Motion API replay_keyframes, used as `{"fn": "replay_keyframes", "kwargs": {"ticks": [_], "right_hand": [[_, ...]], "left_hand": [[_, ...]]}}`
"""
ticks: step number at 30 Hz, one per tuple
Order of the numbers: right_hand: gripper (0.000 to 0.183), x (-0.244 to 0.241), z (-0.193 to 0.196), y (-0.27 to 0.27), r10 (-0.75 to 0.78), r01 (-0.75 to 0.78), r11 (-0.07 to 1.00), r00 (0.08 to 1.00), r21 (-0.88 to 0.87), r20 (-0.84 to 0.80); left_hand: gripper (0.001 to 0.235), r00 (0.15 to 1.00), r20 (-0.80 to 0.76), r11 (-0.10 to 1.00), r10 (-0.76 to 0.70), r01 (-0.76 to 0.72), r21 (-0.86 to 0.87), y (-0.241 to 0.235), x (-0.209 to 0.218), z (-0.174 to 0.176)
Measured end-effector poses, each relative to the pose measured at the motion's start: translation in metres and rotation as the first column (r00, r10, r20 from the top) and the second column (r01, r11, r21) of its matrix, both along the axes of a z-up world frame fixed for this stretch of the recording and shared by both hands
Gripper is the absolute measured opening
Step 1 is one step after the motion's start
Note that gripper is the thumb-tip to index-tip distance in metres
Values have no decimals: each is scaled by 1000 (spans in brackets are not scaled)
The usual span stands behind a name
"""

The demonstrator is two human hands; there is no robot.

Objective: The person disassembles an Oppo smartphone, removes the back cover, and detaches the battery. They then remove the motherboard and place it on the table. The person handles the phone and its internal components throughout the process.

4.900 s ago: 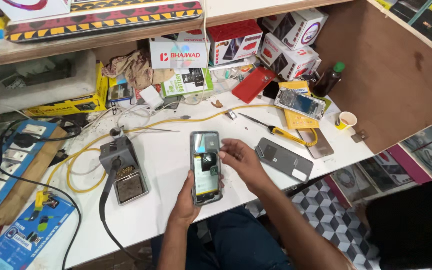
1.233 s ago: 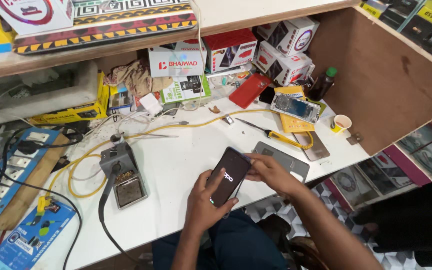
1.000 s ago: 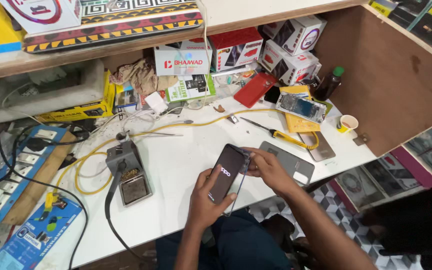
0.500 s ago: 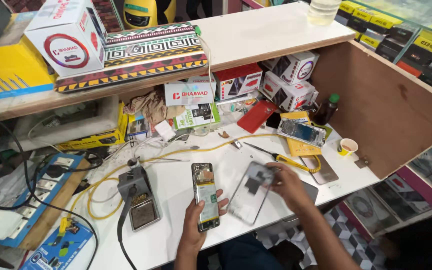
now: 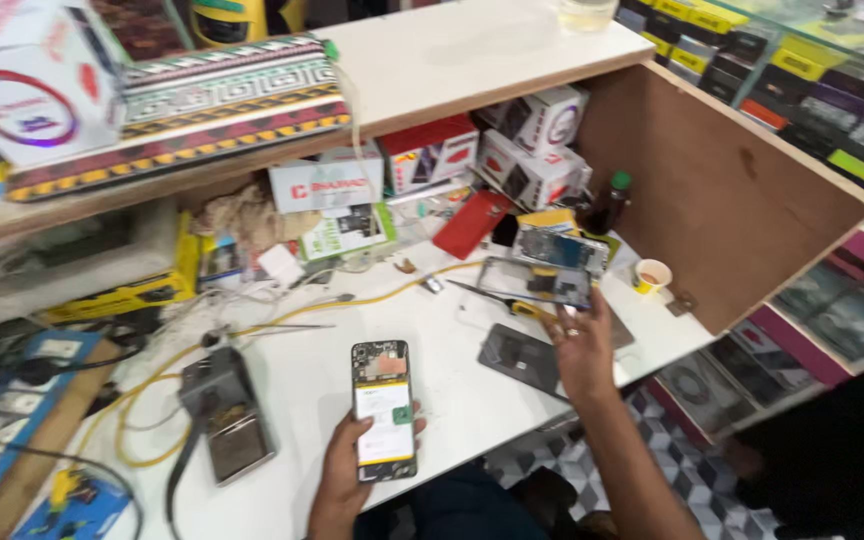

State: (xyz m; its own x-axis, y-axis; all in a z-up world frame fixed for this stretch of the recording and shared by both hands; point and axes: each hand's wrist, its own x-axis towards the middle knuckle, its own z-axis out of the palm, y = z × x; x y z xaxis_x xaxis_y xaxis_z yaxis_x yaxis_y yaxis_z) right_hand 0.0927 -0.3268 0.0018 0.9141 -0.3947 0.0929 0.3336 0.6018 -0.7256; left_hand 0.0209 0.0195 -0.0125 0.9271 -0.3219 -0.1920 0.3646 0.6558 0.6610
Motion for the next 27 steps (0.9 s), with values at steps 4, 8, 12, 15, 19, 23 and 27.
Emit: {"fn": "replay_keyframes", "kwargs": {"ticks": [4, 8, 12, 15, 19, 23, 27], "right_hand": [[80, 4, 10, 2, 50, -51, 998, 998, -28, -34], [83, 17, 18, 2, 74, -77, 995, 996, -60, -45], [85, 28, 26, -8, 33, -33, 980, 999, -194, -2], [84, 35, 27, -18, 27, -7, 984, 993, -176, 114], [79, 44, 20, -29, 37, -42, 981, 999, -190, -30], [75, 39, 6, -30, 89, -89, 985, 996, -147, -3], [73, 34, -9, -31, 115, -114, 993, 993, -34, 33]], "left_hand": [[62, 997, 42, 995, -58, 54, 79, 1, -1, -6], [63, 997, 8, 978, -75, 72, 193, 2, -2, -10], [60, 997, -77, 983, 11, 3, 185, -1, 2, -13], [56, 997, -69, 991, 21, -11, 133, -3, 2, -18], [56, 994, -105, 948, 4, 29, 316, -3, 4, -19], [58, 998, -34, 944, -52, 60, 325, -4, 4, -14], [61, 998, -8, 934, -59, 58, 353, -4, 2, -10]]}}
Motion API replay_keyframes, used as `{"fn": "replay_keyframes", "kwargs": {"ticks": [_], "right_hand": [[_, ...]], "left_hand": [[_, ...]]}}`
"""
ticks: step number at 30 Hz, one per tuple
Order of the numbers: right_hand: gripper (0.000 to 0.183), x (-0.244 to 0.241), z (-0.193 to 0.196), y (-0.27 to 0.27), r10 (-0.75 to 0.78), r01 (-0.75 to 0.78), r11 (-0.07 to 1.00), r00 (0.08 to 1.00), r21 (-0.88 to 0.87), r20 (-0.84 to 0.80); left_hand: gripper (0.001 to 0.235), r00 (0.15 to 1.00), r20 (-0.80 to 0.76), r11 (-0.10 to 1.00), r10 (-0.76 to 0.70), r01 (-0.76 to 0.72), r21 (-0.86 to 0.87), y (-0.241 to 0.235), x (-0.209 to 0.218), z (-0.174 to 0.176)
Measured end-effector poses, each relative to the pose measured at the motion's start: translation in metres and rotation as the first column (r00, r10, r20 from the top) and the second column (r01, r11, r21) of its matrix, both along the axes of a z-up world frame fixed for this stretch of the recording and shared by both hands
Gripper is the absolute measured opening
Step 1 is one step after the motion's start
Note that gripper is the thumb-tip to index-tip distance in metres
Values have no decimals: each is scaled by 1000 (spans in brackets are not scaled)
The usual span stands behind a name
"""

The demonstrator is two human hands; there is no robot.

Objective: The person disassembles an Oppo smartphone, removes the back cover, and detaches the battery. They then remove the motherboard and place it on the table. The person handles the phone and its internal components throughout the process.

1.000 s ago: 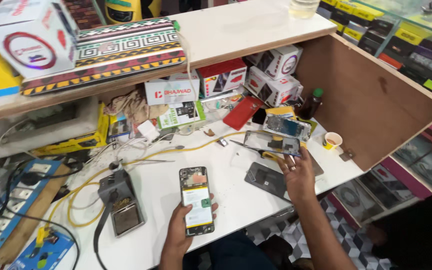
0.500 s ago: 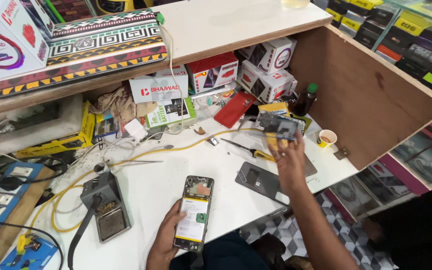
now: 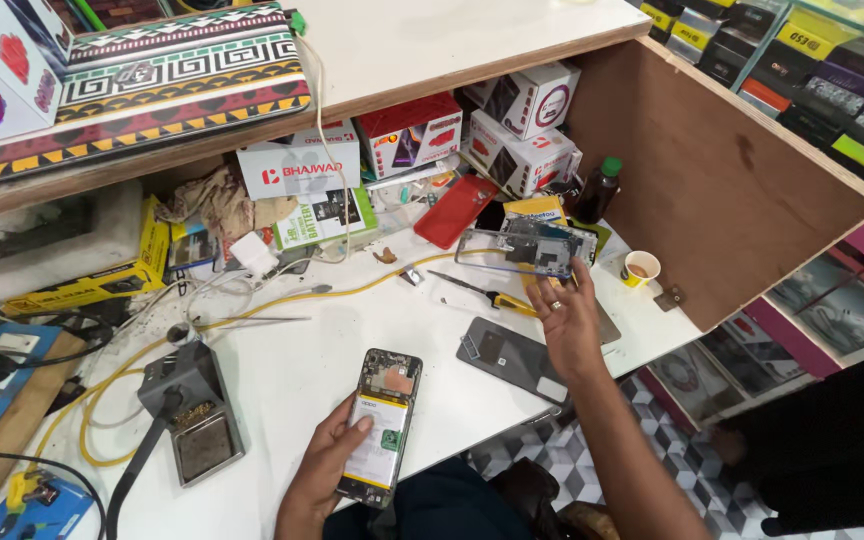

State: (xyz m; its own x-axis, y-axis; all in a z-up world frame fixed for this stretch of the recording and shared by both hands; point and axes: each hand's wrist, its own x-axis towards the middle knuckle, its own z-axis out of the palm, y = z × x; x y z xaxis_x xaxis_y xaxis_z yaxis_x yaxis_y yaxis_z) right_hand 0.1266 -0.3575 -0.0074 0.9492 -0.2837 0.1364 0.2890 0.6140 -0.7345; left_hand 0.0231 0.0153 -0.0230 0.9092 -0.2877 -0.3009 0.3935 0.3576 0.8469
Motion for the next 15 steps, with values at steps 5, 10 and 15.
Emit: {"fn": "replay_keyframes", "kwargs": {"ticks": [5, 10, 15], "right_hand": [[77, 8, -2, 1, -66, 70, 995, 997, -68, 49], [80, 5, 6, 0, -85, 31, 957, 981, -290, -174], [79, -19, 17, 9, -241, 1, 774, 925, -634, -293]], "left_hand": [[63, 998, -66, 998, 7, -2, 67, -1, -1, 5], [63, 999, -44, 995, -1, 5, 99, -3, -1, 4], [63, 995, 57, 995, -79, 74, 73, -6, -4, 8]]}}
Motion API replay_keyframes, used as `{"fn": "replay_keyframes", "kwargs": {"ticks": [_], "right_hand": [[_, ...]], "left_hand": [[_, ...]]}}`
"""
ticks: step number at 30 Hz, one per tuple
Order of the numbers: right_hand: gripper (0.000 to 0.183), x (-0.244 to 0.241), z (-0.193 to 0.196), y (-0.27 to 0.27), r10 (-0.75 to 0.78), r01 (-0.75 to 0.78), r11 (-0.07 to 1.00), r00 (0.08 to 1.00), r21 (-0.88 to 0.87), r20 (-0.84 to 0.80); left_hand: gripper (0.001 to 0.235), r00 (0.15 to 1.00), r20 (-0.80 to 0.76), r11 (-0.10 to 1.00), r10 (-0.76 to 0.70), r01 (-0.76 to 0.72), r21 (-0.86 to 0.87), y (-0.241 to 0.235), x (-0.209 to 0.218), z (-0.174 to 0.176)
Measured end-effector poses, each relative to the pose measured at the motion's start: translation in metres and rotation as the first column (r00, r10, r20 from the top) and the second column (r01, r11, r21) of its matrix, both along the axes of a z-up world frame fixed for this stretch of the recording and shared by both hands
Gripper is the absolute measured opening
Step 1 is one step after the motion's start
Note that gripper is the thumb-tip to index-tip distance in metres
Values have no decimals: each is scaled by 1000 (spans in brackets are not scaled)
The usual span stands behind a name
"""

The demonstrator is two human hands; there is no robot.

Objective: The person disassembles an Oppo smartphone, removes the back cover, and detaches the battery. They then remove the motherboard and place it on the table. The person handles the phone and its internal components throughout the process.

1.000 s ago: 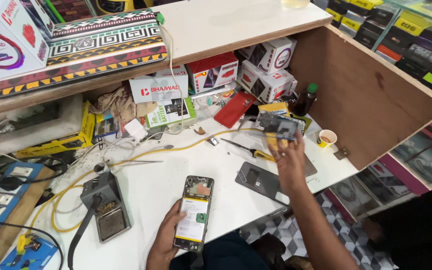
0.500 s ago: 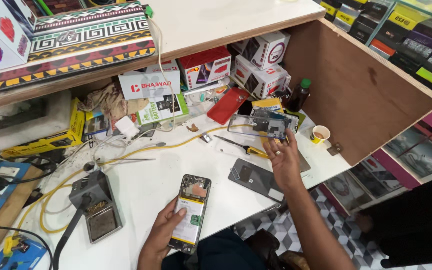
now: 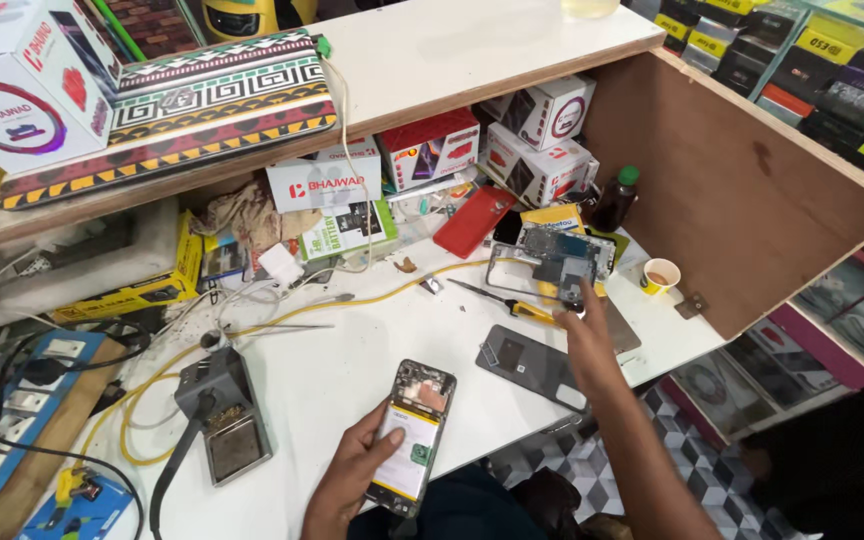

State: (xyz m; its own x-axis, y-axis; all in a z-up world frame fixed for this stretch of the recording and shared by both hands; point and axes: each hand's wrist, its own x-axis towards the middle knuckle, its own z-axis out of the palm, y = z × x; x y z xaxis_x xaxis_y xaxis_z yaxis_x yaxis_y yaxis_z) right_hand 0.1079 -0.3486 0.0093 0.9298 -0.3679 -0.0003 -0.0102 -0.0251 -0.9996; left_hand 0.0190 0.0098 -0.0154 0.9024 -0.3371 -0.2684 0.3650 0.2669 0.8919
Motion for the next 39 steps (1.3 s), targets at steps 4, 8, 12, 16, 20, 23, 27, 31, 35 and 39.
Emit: {"fn": "replay_keyframes", "kwargs": {"ticks": [4, 8, 12, 16, 20, 23, 27, 31, 35, 39], "right_hand": [[75, -15, 2, 9, -2, 20, 990, 992, -141, 125], [62, -33, -12, 37, 247, -241, 969, 949, -56, 193], [53, -59, -17, 78, 655, -650, 755, 744, -82, 131], [47, -83, -12, 111, 644, -646, 762, 764, -54, -41], [45, -89, -9, 114, 605, -595, 790, 795, 146, -35], [47, -90, -17, 112, 469, -425, 852, 879, 304, -86], [52, -80, -24, 113, 329, -275, 876, 941, 395, -74], [65, -70, -20, 128, 378, -358, 880, 926, 313, -4], [91, -67, -18, 134, 533, -531, 838, 846, 126, 22], [116, -68, -20, 136, 652, -632, 727, 758, -270, -20]], "left_hand": [[63, 999, -33, 996, -23, 26, 81, -2, 2, 7], [60, 998, -33, 996, -57, 59, 68, -1, -3, 8], [58, 987, 5, 982, -160, 158, 106, 1, -2, 13], [54, 949, 17, 925, -314, 302, 231, 2, 2, 11], [48, 987, 13, 966, -158, 152, 211, 2, 6, -4], [51, 995, 3, 993, 97, -97, -70, 9, 3, -24], [53, 953, 29, 895, 302, -273, -353, 11, 2, -46], [57, 891, 95, 879, 444, -412, -240, 7, -2, -49], [57, 809, 105, 811, 579, -557, -180, 0, -8, -29], [60, 790, 9, 777, 613, -601, -185, 0, -16, -1]]}}
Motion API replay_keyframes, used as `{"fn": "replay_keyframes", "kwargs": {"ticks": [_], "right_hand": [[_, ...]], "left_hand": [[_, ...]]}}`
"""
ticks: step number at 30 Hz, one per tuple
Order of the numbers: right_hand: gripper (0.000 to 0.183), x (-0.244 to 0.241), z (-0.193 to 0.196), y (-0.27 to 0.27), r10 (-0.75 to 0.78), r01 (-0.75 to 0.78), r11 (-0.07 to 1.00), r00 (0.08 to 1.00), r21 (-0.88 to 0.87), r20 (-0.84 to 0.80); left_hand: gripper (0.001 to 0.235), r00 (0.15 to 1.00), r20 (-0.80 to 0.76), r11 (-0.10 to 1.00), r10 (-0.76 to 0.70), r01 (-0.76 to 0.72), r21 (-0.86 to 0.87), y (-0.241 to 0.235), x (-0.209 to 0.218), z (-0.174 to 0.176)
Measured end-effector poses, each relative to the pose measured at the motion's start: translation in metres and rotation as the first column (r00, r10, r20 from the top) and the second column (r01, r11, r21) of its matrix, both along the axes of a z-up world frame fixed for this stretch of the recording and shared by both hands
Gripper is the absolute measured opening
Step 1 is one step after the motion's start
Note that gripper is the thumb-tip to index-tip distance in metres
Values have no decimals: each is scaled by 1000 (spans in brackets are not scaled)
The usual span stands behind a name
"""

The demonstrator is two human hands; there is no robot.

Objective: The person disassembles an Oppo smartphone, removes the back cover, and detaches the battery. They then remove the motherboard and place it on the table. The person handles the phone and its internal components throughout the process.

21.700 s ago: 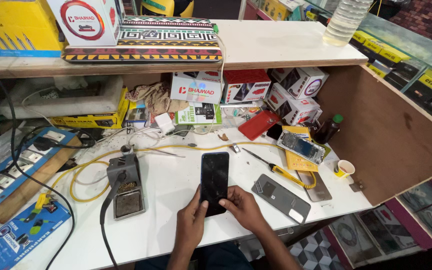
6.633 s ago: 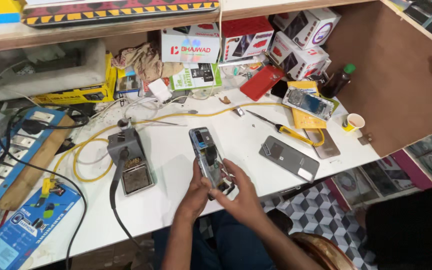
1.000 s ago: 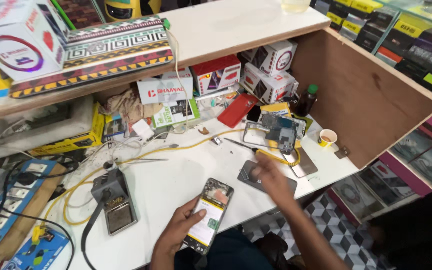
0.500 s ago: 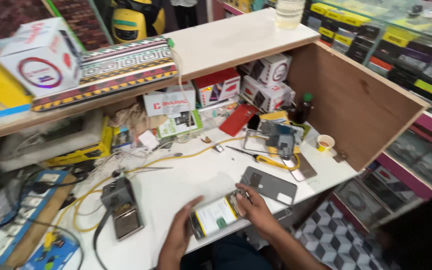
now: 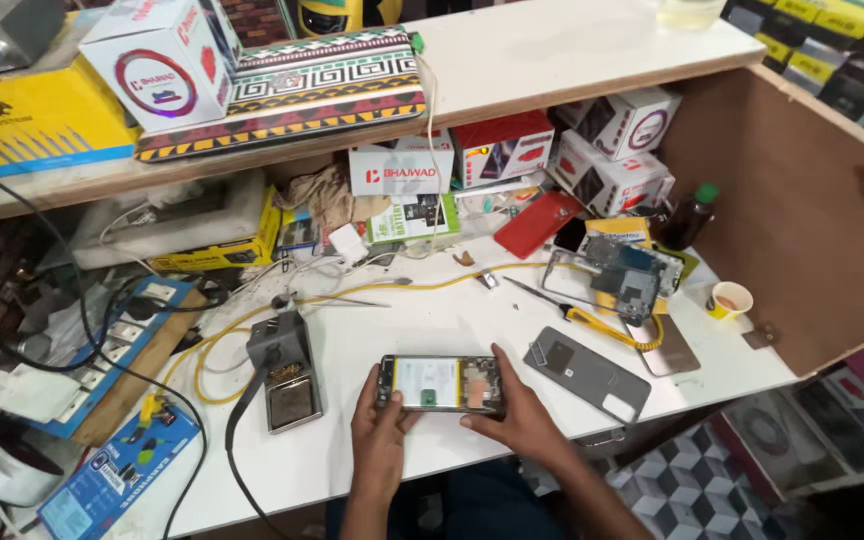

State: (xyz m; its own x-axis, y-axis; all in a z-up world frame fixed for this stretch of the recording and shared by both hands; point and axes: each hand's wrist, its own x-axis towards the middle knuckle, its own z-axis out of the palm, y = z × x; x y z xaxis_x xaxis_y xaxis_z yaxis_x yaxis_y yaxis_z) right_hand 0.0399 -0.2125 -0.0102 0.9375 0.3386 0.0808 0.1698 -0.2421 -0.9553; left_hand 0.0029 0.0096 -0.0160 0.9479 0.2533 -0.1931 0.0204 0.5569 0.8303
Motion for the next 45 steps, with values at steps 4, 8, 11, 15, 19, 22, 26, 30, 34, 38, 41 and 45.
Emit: {"fn": "replay_keyframes", "kwargs": {"ticks": [4, 8, 11, 15, 19, 22, 26, 30, 34, 38, 41, 45], "right_hand": [[116, 4, 1, -3, 49, -49, 998, 999, -45, 11], [124, 14, 25, -18, 155, -182, 964, 977, -192, -144], [109, 56, 56, -47, 183, -185, 968, 983, -171, -27], [36, 140, 88, -105, 48, 70, 924, 954, -376, 296], [21, 209, 97, -164, -407, 656, 711, 677, -253, 613], [23, 234, 87, -203, -433, 740, 457, 669, -493, 603], [30, 255, 86, -222, -485, 582, 213, 760, -785, 432], [33, 266, 84, -226, -507, 532, 218, 778, -818, 371], [32, 273, 75, -229, -508, 568, 224, 761, -792, 402], [27, 278, 65, -233, -510, 568, 240, 764, -787, 395], [30, 291, 62, -241, -559, 569, 320, 759, -757, 334], [37, 291, 55, -249, -593, 586, 420, 755, -692, 280]], "left_hand": [[66, 992, -120, 999, -39, 41, 12, -4, 5, 9], [66, 999, -43, 999, -1, -1, -39, 2, 6, -6], [64, 999, 31, 990, 44, -40, -139, 6, 13, -26], [68, 990, 121, 978, 67, -41, -204, 15, 16, -43], [67, 999, -2, 989, 52, -52, -136, 13, 22, -35], [67, 999, -23, 994, 43, -45, -104, 9, 20, -30], [68, 998, -44, 996, 35, -38, -77, 8, 25, -24], [67, 999, -6, 996, 39, -39, -81, 9, 26, -35], [69, 999, 25, 994, 20, -17, -105, 10, 30, -44], [69, 1000, -29, 993, 13, -16, -114, 10, 33, -39], [70, 999, -37, 993, 18, -22, -112, 9, 38, -36], [69, 997, -77, 997, 3, -9, -73, 10, 30, -40]]}}
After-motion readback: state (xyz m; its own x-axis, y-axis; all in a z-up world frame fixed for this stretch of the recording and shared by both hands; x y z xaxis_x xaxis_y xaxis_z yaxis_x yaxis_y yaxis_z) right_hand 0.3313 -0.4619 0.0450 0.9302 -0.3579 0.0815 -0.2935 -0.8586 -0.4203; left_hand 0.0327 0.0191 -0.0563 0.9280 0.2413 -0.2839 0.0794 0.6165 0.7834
